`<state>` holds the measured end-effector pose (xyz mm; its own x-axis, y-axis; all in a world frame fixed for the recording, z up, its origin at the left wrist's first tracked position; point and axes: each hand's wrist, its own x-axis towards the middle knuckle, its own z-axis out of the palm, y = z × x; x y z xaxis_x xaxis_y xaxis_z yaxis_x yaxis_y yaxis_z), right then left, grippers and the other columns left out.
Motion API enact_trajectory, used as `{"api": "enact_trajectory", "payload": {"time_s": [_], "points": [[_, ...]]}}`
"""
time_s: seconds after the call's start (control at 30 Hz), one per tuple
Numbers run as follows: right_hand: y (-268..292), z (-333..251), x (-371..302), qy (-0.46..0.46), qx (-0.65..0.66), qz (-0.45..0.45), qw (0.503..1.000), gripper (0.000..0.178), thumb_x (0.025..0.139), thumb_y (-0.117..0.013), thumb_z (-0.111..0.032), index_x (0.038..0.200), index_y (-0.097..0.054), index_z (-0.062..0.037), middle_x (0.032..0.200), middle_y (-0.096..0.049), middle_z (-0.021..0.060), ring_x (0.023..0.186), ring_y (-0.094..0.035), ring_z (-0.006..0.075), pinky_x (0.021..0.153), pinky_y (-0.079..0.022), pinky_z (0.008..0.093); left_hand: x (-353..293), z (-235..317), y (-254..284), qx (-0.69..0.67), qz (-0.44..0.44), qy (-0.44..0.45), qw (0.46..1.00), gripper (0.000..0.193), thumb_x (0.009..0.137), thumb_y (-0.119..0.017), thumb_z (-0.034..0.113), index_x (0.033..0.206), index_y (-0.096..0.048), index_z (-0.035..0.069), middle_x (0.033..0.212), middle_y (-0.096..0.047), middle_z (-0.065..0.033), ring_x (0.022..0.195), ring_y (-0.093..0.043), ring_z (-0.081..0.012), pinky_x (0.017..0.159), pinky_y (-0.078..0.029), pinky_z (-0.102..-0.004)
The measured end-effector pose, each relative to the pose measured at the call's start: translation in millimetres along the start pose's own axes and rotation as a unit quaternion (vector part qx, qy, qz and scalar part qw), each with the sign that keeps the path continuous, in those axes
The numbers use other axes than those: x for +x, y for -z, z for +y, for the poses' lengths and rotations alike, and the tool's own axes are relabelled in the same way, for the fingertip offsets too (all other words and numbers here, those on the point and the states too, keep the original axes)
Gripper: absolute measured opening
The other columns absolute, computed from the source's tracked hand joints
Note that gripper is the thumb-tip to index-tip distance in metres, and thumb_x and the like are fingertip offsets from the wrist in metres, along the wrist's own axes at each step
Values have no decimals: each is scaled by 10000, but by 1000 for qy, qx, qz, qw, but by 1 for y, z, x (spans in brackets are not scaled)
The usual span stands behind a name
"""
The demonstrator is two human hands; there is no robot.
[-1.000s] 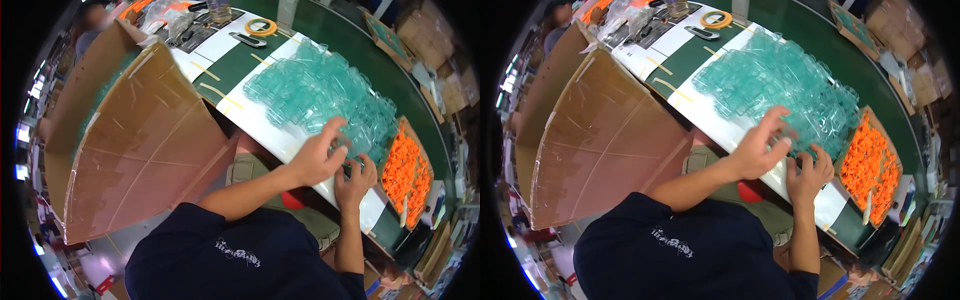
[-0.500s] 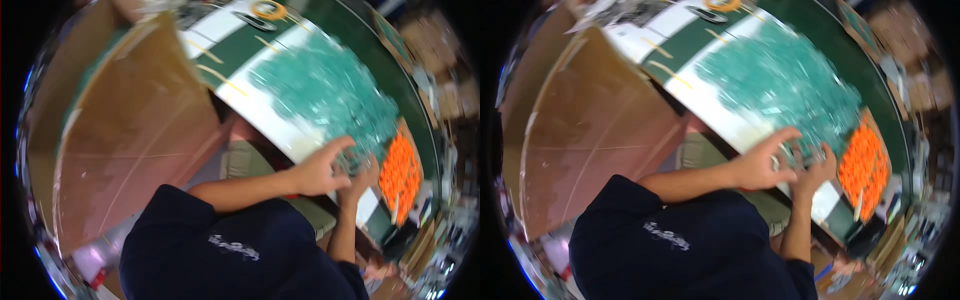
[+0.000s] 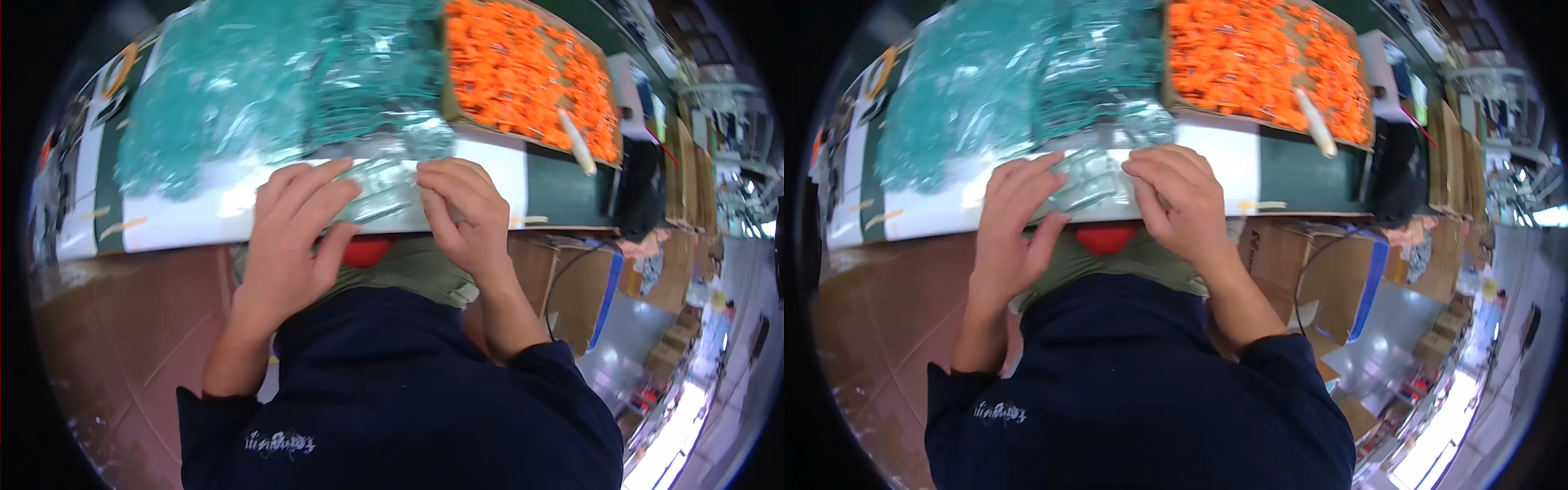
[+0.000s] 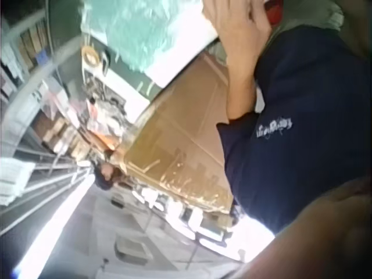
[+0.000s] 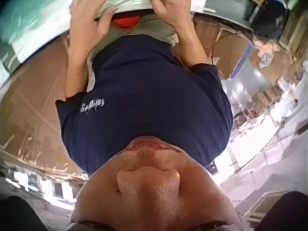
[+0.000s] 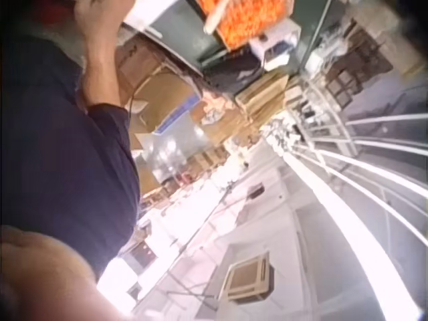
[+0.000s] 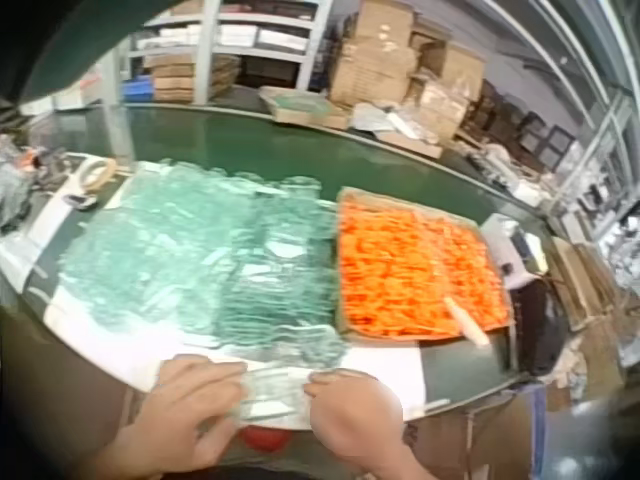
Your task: The person assembles small plastic electronic components by inserting orange plastic pins into green plastic housings using a manual assembly tool.
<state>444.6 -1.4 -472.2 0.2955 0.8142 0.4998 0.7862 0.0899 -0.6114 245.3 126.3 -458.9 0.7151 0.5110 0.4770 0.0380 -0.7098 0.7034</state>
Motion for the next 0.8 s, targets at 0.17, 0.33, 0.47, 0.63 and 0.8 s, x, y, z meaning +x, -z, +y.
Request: {"api": "enact_trajectory", "payload": {"time_s": [0.17, 0.33, 0.47, 0.63, 0.8], "points": [[53, 36, -22, -119, -19, 276, 954, 238, 896, -591, 45, 1110, -682, -2, 1011, -674, 92, 874, -588, 192, 833, -465, 262, 8, 11, -13, 220, -150, -22, 964, 403, 775, -716, 40, 1170, -636, 43, 1407, -603, -101, 1196, -530, -314, 1038, -355, -424], [93, 70, -10, -181, -255, 376, 872, 292, 927, -606, 11, 1215, -639, -18, 1008, -655, 80, 835, -557, 153, 781, -457, 242, 18, 21, -29, 214, -152, 5, 965, 367, 785, -737, 82, 1142, -649, 77, 1402, -608, -51, 1201, -527, -297, 1068, -304, -449], [108, 80, -3, -334, -123, 264, 897, 309, 939, -648, -51, 1245, -624, -18, 1005, -643, 68, 809, -551, 138, 768, -457, 227, 21, 32, -28, 179, -52, -47, 981, 352, 780, -749, 120, 1123, -670, 124, 1395, -585, -28, 1180, -530, -248, 1029, -299, -471], [137, 87, 9, -201, 51, 454, 867, 252, 994, -594, -156, 1214, -631, -39, 964, -624, 54, 757, -542, 108, 667, -459, 238, 12, 20, -39, 238, -150, -1, 960, 350, 801, -737, 110, 1145, -680, 81, 1435, -583, -39, 1219, -517, -259, 1075, -292, -466], [150, 64, 43, -197, 298, 404, 842, 196, 1007, -543, -139, 1161, -630, -55, 900, -597, 40, 716, -524, 91, 605, -437, 241, 18, 18, -44, 233, -126, -48, 963, 350, 798, -742, 121, 1146, -700, 104, 1289, -659, -57, 1093, -586, -246, 984, -367, -405]]}}
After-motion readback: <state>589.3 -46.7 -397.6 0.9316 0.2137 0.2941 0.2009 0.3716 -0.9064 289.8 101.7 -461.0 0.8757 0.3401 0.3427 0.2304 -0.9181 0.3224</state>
